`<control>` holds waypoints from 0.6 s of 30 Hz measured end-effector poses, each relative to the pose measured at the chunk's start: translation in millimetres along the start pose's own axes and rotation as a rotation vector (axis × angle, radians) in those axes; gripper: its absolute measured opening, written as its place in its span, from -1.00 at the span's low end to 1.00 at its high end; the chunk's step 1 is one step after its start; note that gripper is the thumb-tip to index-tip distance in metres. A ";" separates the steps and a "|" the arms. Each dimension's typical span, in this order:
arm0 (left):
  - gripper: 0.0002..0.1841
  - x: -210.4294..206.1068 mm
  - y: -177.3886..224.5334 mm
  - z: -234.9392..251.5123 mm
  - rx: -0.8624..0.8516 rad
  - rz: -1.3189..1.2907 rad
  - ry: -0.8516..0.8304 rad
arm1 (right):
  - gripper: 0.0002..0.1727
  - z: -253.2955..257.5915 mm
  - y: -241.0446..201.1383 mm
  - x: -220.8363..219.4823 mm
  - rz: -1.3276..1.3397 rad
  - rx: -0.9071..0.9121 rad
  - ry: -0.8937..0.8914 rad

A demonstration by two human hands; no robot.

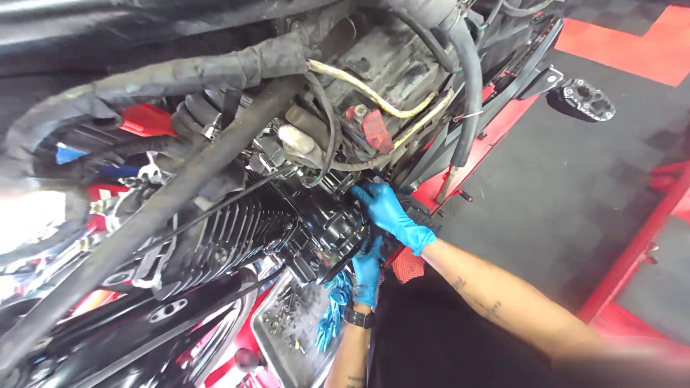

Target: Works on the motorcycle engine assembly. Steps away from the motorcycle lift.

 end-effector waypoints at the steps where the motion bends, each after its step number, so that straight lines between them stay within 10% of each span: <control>1: -0.84 -0.2 0.0 0.0 -0.003 0.004 -0.001 | -0.53 -0.4 0.3 0.0 -0.002 -0.005 -0.002; 13: -0.83 6.3 8.2 -6.1 0.018 0.138 0.026 | -0.43 -5.0 5.7 -2.4 0.181 -0.087 0.026; 18: -0.84 6.2 6.6 -6.4 0.013 0.135 0.016 | -0.44 -14.8 -12.0 0.5 -0.369 0.134 0.089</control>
Point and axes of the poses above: each hand's wrist, its own z-axis towards the middle knuckle, its own x-axis out of the back of the hand, y = z × x, the point moved 6 cm from there along z, towards the middle knuckle
